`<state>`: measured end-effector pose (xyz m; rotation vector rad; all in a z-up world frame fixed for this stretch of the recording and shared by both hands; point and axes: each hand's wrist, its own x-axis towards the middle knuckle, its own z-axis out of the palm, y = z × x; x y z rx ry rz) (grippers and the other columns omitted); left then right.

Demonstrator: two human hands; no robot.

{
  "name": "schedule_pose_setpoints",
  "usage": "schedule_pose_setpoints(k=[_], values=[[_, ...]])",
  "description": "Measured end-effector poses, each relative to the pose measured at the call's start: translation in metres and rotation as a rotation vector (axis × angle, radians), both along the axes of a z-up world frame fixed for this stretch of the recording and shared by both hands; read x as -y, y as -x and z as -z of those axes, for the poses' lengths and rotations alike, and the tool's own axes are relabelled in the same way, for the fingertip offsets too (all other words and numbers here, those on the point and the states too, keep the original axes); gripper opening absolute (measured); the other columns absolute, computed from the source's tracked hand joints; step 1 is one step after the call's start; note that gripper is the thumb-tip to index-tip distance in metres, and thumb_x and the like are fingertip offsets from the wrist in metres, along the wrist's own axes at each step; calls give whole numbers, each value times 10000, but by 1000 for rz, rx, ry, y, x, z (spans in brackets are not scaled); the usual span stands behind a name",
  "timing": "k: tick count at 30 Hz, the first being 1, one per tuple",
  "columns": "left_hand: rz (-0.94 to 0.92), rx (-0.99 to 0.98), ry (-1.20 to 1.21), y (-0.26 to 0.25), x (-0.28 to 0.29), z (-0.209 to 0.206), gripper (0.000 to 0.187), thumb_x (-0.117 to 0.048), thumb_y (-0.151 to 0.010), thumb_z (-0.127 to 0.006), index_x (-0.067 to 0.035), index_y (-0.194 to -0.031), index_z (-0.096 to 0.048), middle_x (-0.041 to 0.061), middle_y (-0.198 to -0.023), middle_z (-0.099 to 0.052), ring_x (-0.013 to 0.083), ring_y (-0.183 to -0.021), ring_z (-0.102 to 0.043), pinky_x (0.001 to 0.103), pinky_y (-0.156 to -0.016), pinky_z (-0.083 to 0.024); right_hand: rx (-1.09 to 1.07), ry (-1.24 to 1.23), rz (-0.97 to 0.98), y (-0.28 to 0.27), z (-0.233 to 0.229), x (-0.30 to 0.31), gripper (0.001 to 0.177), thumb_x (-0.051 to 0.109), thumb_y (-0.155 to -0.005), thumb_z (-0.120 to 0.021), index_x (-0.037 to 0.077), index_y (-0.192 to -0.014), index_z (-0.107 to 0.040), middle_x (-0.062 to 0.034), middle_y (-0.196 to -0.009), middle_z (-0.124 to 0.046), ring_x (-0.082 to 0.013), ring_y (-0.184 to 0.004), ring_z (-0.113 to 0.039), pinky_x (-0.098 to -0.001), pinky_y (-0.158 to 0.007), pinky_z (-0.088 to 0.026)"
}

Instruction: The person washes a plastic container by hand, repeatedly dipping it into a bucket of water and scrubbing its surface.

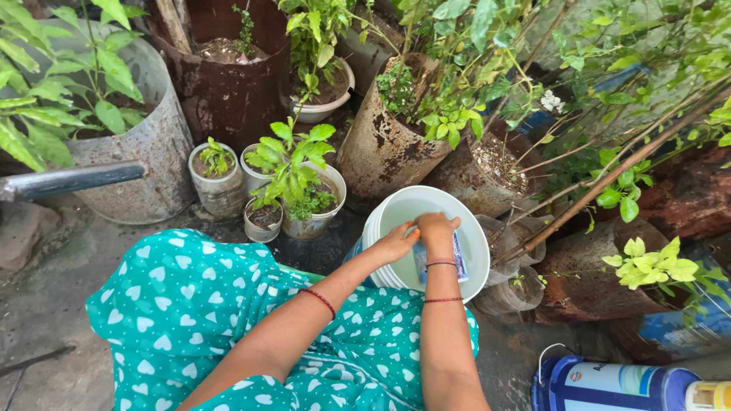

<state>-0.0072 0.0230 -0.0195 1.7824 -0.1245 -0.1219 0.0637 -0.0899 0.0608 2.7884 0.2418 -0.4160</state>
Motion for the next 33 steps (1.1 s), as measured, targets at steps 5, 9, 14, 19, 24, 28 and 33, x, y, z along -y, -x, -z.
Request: schedule_pose_setpoints(k=[5,9,14,19,24,28,33], values=[[-63,37,-18,8,-11,-28,740,-511,-1033,-410,-6,-1565,-313,256,-1612,-335,366,-1511,-304,402,-1224,-248,352,-278,-60,40,-67,-17,326,427,-845,-712,320,-1148,-771,-84,-1138,-727,-301,-1202,-584,-744,-965,-290],[-185,153,-24,39,-35,-99,718,-472,-1047,-423,-10,-1581,-297,272,-1624,-282,402,-1517,-259,430,-1220,-245,702,-531,-205,89,-138,-21,333,408,-896,-711,174,-1125,-769,-109,-1001,-710,-318,-1061,-604,-607,-858,-376],[-348,606,48,85,-66,-212,635,-414,-1103,-423,-9,-1585,-338,260,-1634,-352,403,-1536,-337,445,-1253,-276,959,-896,-219,153,-216,-42,314,283,-929,-831,34,-958,-643,-126,-1009,-607,-322,-1018,-535,-462,-873,-411],[-348,804,29,141,-88,-310,632,-441,-1116,-438,-33,-1590,-352,211,-1633,-423,365,-1544,-405,444,-1282,-309,1011,-1270,-445,224,-283,-69,252,129,-952,-808,42,-973,-572,-155,-1296,-509,-298,-1153,-509,-396,-975,-421],[-324,1075,13,187,-104,-371,650,-498,-1135,-441,-48,-1587,-315,173,-1639,-365,325,-1564,-358,435,-1332,-268,1340,-1278,-647,268,-333,-90,394,268,-1001,-774,46,-1110,-468,-131,-1366,-458,-291,-1333,-471,-452,-1155,-419],[-363,1338,-43,106,-137,-334,635,-535,-1085,-595,-128,-1548,-442,111,-1638,-411,291,-1530,-380,386,-1313,-313,1259,-1372,-718,133,-329,-138,319,235,-936,-788,70,-1133,-598,-149,-1358,-560,-334,-1336,-520,-452,-1156,-424],[-720,282,191,-63,-214,-167,628,-397,-1065,-372,-15,-1562,-339,278,-1494,-491,416,-1373,-467,427,-1121,-361,713,-1136,-853,-8,-223,-224,350,237,-869,-789,66,-1168,-728,-222,-1372,-622,-408,-1309,-556,-476,-1104,-413]])
